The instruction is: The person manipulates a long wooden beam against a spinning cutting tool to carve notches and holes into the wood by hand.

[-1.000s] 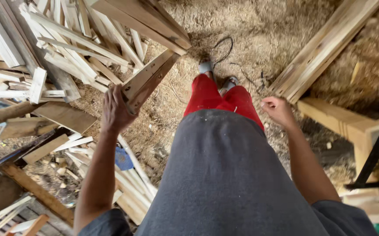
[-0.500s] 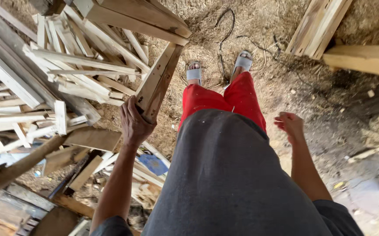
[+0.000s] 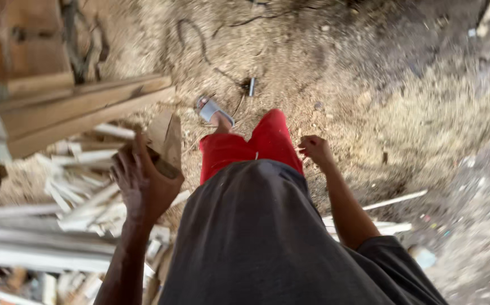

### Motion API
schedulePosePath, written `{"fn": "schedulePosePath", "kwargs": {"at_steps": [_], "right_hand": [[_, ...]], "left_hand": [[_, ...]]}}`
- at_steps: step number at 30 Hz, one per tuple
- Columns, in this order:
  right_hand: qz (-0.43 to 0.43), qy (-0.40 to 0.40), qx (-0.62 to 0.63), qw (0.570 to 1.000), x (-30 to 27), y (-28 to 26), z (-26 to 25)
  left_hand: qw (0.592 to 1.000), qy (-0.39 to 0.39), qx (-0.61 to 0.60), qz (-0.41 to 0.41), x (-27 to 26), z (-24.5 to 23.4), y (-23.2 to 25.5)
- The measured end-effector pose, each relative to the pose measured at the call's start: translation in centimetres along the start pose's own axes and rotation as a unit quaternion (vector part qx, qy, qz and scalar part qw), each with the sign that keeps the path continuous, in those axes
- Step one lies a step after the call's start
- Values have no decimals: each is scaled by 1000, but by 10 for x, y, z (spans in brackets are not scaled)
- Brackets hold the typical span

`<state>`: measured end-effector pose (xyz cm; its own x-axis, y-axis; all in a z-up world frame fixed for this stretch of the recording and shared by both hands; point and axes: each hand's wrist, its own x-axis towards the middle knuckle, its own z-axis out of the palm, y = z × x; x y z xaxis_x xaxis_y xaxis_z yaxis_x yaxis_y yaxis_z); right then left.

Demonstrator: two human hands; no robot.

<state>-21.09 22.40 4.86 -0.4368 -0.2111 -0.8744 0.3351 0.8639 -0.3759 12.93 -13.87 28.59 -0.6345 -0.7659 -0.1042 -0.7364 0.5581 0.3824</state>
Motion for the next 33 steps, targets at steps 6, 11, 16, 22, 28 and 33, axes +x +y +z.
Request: {"fn": "schedulePosePath", "kwargs": {"at_steps": [6, 11, 16, 22, 28, 33], "right_hand": [[85, 35, 81, 992, -41, 114, 18], [46, 41, 131, 990, -74, 197, 12], [100, 101, 279, 950, -101, 255, -2], [116, 162, 327, 924, -130, 300, -7], [185, 153, 352, 905, -154, 313, 32], [221, 103, 365, 899, -153, 313, 58]], "left_hand": [[972, -163, 0, 168, 32, 36, 153], [925, -200, -29, 321, 37, 81, 265], [874, -138, -70, 460, 47, 157, 370], [848, -146, -183, 476, 73, 276, 498], [828, -139, -246, 485, 114, 431, 472], [863, -220, -107, 441, 126, 550, 411]]}}
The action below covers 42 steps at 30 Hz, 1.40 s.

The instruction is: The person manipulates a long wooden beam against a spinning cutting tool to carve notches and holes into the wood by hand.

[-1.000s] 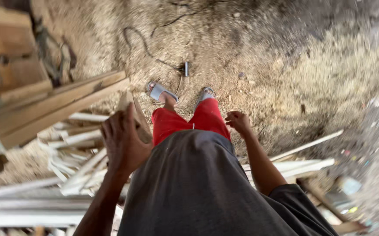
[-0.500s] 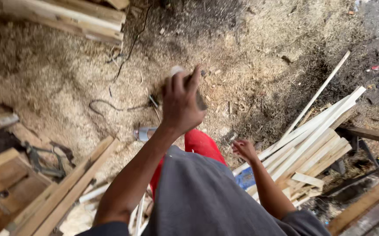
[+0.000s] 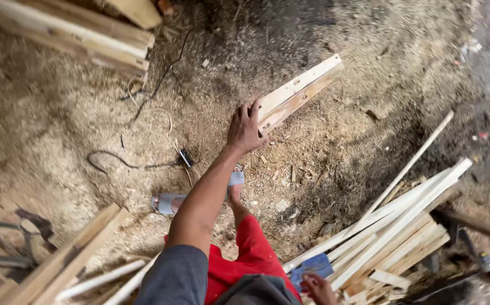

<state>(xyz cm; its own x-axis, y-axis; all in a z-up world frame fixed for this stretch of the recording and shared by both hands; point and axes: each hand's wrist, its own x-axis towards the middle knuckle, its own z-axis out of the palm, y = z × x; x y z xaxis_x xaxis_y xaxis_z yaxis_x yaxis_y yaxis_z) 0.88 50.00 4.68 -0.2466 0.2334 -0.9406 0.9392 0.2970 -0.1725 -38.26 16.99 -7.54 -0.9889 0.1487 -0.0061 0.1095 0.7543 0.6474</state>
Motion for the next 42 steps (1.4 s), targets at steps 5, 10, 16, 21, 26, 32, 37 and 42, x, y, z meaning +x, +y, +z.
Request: {"fn": "schedulePosePath", "kwargs": {"at_steps": [5, 10, 16, 21, 26, 32, 37, 42], "right_hand": [[16, -9, -39, 999, -11, 1, 2], [-28, -38, -117, 992, 10, -29, -10], [-66, -110, -81, 988, 39, -115, -24], [-85, -87, -280, 952, 50, -209, -5], [-195, -122, -304, 925, 32, -293, 38], [-263, -110, -321, 903, -12, -323, 109], [-272, -142, -367, 878, -48, -291, 180], [-267, -148, -464, 831, -70, -255, 250]], "left_hand": [[987, -126, 47, -84, -31, 30, -72], [977, -108, 94, -156, -66, 15, -104], [858, -307, -35, -410, -230, -44, -95], [782, -70, -221, -578, -437, -81, -41], [707, 162, -139, -674, -598, -135, -16], [538, 334, -119, -765, -748, -256, -42], [627, 380, 53, -678, -822, -361, -93], [694, 347, 59, -629, -845, -403, -155]]}}
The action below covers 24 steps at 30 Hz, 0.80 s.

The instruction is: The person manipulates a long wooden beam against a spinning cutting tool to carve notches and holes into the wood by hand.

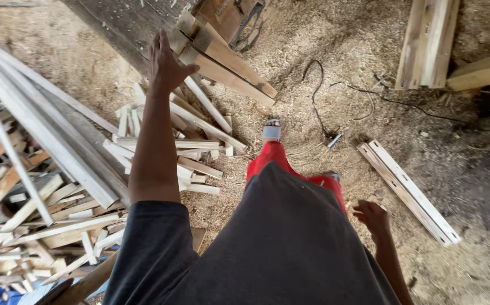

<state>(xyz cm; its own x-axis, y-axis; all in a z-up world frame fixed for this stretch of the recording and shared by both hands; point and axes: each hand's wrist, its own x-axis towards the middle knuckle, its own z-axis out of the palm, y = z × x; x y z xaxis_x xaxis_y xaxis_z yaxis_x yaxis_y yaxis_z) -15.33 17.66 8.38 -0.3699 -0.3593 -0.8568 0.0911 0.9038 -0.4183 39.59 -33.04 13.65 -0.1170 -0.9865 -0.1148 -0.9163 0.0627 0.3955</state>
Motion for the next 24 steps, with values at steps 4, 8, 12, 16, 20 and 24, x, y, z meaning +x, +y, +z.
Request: {"fn": "schedulePosePath", "kwargs": {"at_steps": [4, 8, 12, 16, 20, 24], "right_hand": [[-74, -8, -173, 982, 2, -48, 35], [-332, 3, -443, 832, -4, -157, 103], [-567, -89, -535, 620, -5, -338, 233], [-651, -31, -660, 374, 8, -471, 378], [-767, 0, -551, 329, 23, -522, 465], [-594, -45, -767, 238, 18, -536, 466]], "left_hand": [[999, -26, -20, 11, 19, 17, -1], [1000, -5, 2, 5, 16, 24, 4], [999, -20, -6, -30, 10, 20, 14], [999, 45, -24, 2, 3, 15, 22], [999, 30, -22, -2, 5, 7, 31], [998, 61, -2, 9, 6, 2, 31]]}}
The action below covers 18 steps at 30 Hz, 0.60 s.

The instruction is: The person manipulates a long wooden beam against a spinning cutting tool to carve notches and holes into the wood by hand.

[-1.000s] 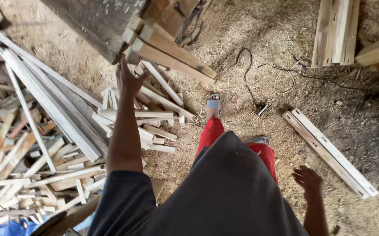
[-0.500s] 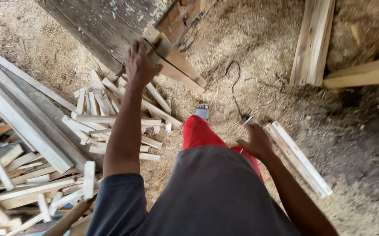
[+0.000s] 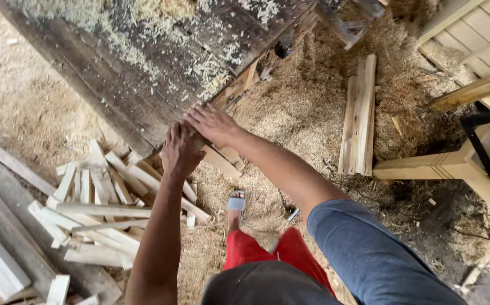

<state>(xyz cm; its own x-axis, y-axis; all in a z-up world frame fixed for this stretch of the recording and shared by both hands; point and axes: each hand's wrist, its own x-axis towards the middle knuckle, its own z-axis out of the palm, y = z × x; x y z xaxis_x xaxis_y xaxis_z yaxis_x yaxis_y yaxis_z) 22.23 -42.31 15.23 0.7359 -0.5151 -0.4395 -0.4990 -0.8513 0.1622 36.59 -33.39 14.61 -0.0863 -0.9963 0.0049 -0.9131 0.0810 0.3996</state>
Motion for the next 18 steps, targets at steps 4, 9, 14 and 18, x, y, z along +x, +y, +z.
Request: {"fn": "schedulePosePath", "kwargs": {"at_steps": [4, 9, 14, 18], "right_hand": [[-36, -36, 42, 998, -54, 5, -5], [-79, -84, 90, 989, -162, 2, 45], [-58, 16, 268, 962, -247, 6, 92], [-11, 16, 365, 931, -287, 66, 141]], "left_hand": [[998, -64, 28, 0, -15, 0, 12], [991, -128, -41, -3, -67, 17, 72], [991, -47, -106, 63, -89, 35, 147], [993, -41, -95, 62, -77, 47, 189]]}}
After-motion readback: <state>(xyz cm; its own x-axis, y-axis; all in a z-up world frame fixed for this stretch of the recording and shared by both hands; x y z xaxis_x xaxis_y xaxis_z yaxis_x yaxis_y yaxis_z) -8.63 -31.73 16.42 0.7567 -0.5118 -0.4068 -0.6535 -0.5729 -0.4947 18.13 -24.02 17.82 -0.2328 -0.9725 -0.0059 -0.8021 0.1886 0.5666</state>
